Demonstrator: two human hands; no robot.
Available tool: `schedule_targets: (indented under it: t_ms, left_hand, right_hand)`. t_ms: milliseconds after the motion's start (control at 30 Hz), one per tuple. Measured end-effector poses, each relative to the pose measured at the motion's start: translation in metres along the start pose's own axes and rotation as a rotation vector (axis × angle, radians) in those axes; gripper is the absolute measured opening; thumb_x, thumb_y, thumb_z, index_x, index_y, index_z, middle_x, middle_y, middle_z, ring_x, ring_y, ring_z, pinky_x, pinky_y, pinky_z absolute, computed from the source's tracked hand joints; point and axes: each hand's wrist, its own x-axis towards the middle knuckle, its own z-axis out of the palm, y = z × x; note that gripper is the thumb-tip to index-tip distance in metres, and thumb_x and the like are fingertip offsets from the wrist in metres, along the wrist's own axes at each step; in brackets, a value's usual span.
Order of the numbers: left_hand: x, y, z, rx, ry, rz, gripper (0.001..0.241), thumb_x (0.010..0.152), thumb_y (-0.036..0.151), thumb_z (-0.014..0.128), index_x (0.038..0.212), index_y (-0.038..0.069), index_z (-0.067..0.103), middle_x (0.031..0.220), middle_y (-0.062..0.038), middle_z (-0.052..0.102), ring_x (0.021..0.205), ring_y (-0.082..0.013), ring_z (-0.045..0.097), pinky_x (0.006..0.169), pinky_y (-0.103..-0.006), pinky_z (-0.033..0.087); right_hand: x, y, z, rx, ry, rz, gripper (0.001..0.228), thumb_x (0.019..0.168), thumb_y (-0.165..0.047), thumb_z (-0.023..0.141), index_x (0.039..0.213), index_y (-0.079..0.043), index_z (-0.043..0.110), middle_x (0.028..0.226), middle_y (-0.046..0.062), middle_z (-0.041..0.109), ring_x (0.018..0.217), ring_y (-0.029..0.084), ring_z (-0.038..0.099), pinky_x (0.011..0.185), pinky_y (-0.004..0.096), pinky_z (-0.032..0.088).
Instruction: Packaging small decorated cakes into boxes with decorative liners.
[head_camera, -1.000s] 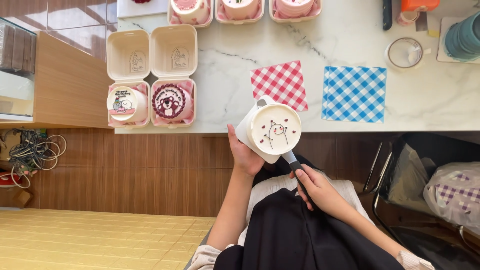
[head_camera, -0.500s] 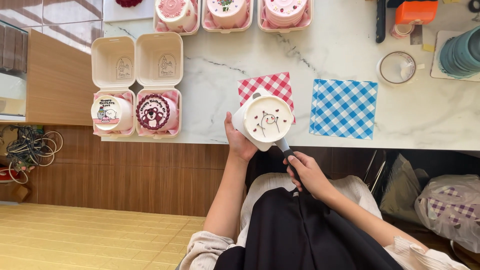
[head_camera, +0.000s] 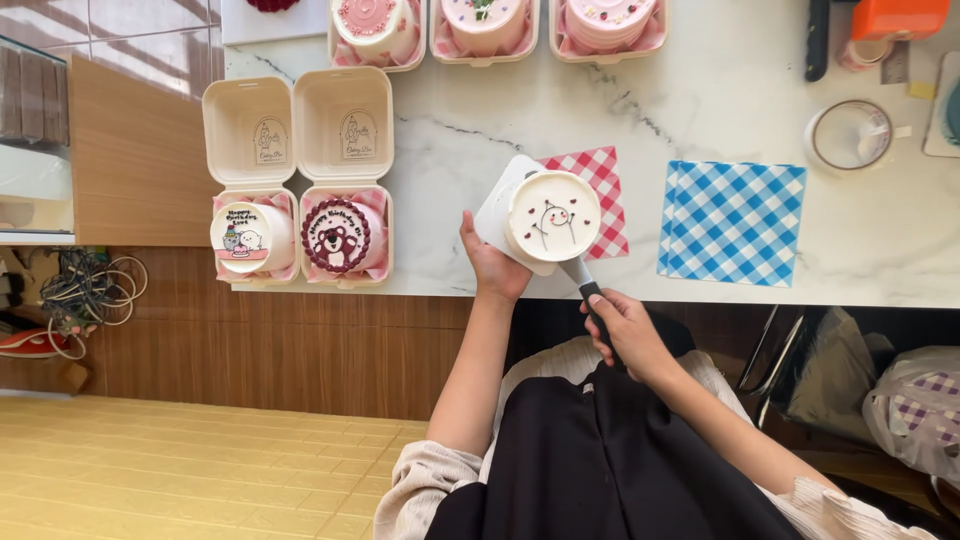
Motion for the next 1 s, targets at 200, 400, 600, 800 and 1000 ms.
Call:
schedule_targets:
  t_ms: [200,400,600,800,1000]
  left_hand:
    - [0.014,0.012,0.007,0.0,0.026,-0.068,0.086,0.095,0.071,0.034,0.153,0.008,0.043,0.151,-0.012,0.051,0.139,-0.0333,0.048,0.115,-0.0487,0.04]
    - [0.023,0.019,0.013,-0.015,0.065,-0.02,0.088,0.092,0.071,0.036,0.152,0.007,0.042,0.152,-0.015,0.048,0.14,-0.0343,0.046,0.115,-0.0494,0.039]
    - [0.028,0.03,-0.007,-0.058,0.035,0.147,0.089,0.094,0.071,0.042,0.156,0.007,0.039,0.157,-0.012,0.045,0.146,-0.0328,0.042,0.122,-0.047,0.033]
    - [-0.009,0.053,-0.012,0.035,0.087,0.348,0.095,0.089,0.074,0.051,0.156,0.008,0.039,0.158,-0.011,0.044,0.146,-0.0321,0.042,0.124,-0.0504,0.032]
    - [-0.036,0.063,-0.015,0.071,0.117,0.327,0.099,0.085,0.077,0.053,0.157,0.011,0.038,0.16,-0.008,0.042,0.147,-0.0291,0.04,0.123,-0.0499,0.032]
  right_hand:
    - [0.007,-0.005,0.001,-0.017,0.031,-0.017,0.027,0.103,-0.026,0.049,0.095,-0.002,0.058,0.062,0.0,0.05,0.039,0.007,0.04,0.034,0.024,0.032]
    - [0.014,-0.005,0.002,-0.023,0.045,-0.021,0.028,0.103,-0.026,0.049,0.095,-0.002,0.059,0.061,0.0,0.051,0.039,0.007,0.041,0.033,0.024,0.033]
    - [0.017,0.001,-0.004,0.008,0.066,0.001,0.027,0.103,-0.025,0.049,0.095,-0.001,0.06,0.061,0.001,0.052,0.039,0.007,0.041,0.033,0.024,0.033]
    - [0.019,-0.002,-0.011,0.024,0.117,0.02,0.027,0.103,-0.025,0.05,0.095,-0.002,0.059,0.06,0.0,0.051,0.039,0.007,0.041,0.033,0.024,0.032]
    - [0.031,0.01,-0.02,0.029,0.136,-0.003,0.026,0.103,-0.025,0.05,0.095,-0.002,0.059,0.06,0.0,0.05,0.039,0.007,0.04,0.033,0.024,0.031]
